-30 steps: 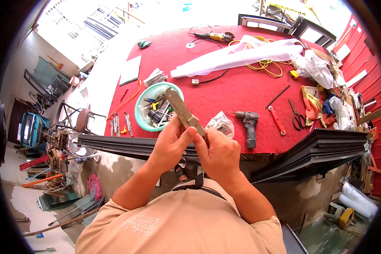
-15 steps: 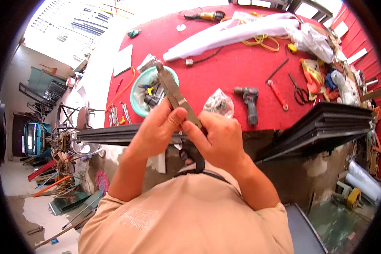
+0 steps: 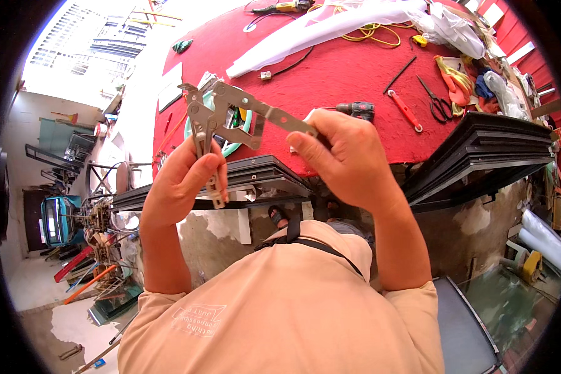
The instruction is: The person uses a drill to secure metal hinges and brackets to a black aluminum window frame, handling screws by hand and flipping the frame over to work on different sides.
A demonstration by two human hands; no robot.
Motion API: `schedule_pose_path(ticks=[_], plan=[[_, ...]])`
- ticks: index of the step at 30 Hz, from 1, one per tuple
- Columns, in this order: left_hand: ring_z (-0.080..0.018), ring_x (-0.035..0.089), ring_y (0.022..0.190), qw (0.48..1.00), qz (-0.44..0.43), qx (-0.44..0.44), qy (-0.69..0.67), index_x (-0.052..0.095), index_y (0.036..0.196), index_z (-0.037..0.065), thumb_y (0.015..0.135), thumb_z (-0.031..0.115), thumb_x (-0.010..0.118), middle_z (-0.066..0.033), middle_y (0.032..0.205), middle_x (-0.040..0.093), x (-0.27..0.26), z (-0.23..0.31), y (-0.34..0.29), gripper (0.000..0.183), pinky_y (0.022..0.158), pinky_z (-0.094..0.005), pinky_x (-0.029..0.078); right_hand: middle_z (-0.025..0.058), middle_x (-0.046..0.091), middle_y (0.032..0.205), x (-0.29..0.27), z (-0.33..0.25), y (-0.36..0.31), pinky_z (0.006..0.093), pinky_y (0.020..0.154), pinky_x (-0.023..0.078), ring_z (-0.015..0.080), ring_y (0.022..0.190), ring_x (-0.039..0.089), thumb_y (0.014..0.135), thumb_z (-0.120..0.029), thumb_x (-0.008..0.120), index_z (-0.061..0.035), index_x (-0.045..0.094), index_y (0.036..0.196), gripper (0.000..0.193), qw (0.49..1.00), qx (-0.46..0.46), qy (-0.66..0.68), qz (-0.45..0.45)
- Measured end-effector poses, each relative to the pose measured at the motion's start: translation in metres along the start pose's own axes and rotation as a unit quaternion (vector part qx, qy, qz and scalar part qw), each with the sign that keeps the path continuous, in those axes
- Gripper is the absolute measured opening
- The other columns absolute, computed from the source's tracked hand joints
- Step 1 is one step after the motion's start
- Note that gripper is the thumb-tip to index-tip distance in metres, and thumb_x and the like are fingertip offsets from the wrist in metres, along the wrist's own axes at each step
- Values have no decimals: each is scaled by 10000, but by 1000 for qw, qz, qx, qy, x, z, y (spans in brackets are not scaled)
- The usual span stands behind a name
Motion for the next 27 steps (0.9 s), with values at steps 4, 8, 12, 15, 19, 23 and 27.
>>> schedule_pose_path(ticks=[4, 8, 12, 15, 19, 23, 27], plan=[[-102, 644, 741, 994, -23, 21, 106, 599, 1130, 45, 1218, 242, 580, -5, 851, 682, 1, 11, -8, 217, 702, -292, 493, 31, 536, 695, -11, 22, -5, 348, 594, 402, 117, 662, 449, 1093, -260, 804, -9, 690, 925, 323, 998, 17, 47, -35], [-99, 603, 704, 998, 4, 8, 64, 605, 1135, 42, 1221, 258, 581, 2, 842, 658, -7, 1, -12, 233, 691, -292, 483, -11, 573, 724, 3, 38, -17, 323, 599, 402, 73, 692, 462, 1104, -247, 798, -8, 725, 992, 274, 990, 71, 102, -65], [-92, 603, 677, 997, 68, 11, -20, 608, 1154, 35, 1225, 277, 567, -16, 854, 620, -15, -8, -19, 256, 635, -275, 535, -39, 568, 732, 6, 42, -25, 294, 597, 397, 50, 693, 471, 1108, -248, 796, -13, 739, 1062, 246, 990, 62, 126, 16], [-94, 595, 653, 989, 138, 34, -28, 604, 1156, 29, 1226, 267, 554, -28, 845, 597, -10, -8, -25, 253, 612, -272, 553, -39, 572, 729, 0, 42, -33, 277, 603, 398, 39, 697, 475, 1115, -250, 787, -13, 746, 1130, 241, 988, 90, 110, 65], [-101, 617, 611, 979, 184, 50, 68, 607, 1084, 31, 1168, 230, 667, -20, 755, 613, 22, -3, -22, 224, 568, -290, 522, -19, 641, 774, 21, 20, -45, 257, 655, 436, 37, 744, 523, 1125, -257, 773, 13, 755, 1218, 286, 983, 85, 160, 28], [-318, 714, 599, 954, 207, 117, 184, 636, 1050, 37, 1084, 220, 781, -133, 701, 657, 61, -6, -13, 236, 572, -426, 535, 53, 752, 988, 47, -4, -51, 268, 800, 561, 89, 894, 688, 1126, -301, 773, 46, 731, 1320, 400, 961, 77, 266, -11], [-355, 715, 649, 916, 214, 198, 277, 646, 1073, 37, 1042, 198, 788, -135, 780, 686, 86, -13, -10, 217, 591, -448, 562, 86, 776, 1085, 54, 0, -58, 290, 806, 584, 127, 882, 720, 1088, -314, 820, 39, 739, 1290, 414, 969, 59, 238, 16]])
Point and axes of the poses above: each hand's wrist, its own y-axis towards the middle knuckle, its own x-axis out of the palm, z = x × y, the point moved 9 cm from there along y, towards the middle knuckle
